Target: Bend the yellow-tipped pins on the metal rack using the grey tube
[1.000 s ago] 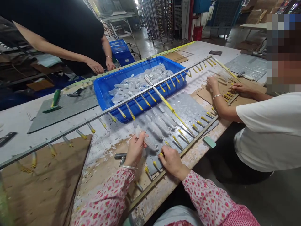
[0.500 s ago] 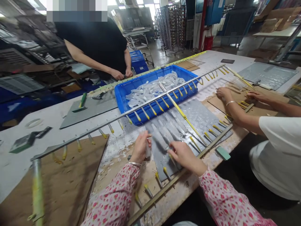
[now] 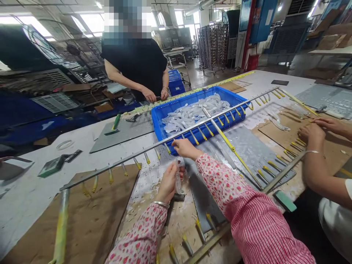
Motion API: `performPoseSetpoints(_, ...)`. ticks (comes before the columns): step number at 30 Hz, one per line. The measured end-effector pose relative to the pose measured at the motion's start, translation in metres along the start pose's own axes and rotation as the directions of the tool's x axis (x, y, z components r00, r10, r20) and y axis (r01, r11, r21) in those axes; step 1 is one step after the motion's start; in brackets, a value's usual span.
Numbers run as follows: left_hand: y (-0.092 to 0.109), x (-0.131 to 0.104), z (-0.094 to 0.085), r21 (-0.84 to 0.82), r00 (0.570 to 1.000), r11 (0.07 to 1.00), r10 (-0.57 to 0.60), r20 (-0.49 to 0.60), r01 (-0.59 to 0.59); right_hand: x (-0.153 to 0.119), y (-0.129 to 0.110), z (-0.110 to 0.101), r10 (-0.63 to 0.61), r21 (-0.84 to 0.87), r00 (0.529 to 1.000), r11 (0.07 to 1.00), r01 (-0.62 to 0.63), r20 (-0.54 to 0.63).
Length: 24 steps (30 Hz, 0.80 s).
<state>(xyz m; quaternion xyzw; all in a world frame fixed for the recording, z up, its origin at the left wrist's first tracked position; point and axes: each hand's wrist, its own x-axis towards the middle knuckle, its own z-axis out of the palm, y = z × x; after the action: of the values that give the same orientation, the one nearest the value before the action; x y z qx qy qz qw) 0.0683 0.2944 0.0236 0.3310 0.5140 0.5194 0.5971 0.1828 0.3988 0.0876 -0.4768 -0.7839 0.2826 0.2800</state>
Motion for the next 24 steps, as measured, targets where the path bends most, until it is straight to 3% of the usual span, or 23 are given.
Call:
performPoseSetpoints(7, 0.002, 0.002, 0.007, -0.040, 1.000, 0.999, -0.007, 0.028, 0.008, -0.002, 0.009, -0.004, 0.158, 0.302, 0.983, 0.936, -0.178, 0.090)
performPoseSetpoints(13, 0.004, 0.006, 0.011, -0.025, 0.998, 1.000, 0.019, 0.068, -0.017, -0.003, 0.008, -0.002, 0.203, 0.401, 0.975, 0.888, -0.224, 0.096)
performPoseSetpoints(20, 0.009, -0.002, 0.013, 0.055, 0.991, 0.998, 0.027, 0.132, -0.034, -0.006, 0.000, -0.004, 0.194, 0.384, 0.980, 0.902, -0.198, 0.050)
performPoseSetpoints(22, 0.009, -0.007, 0.017, 0.019, 0.988, 1.000, -0.005, 0.154, 0.002, -0.022, -0.005, -0.009, 0.153, 0.338, 0.988, 0.931, -0.139, -0.015)
performPoseSetpoints(24, 0.009, -0.013, 0.021, -0.034, 0.989, 0.999, -0.018, 0.146, 0.023, -0.052, -0.007, -0.015, 0.037, 0.218, 0.997, 0.976, -0.020, -0.075)
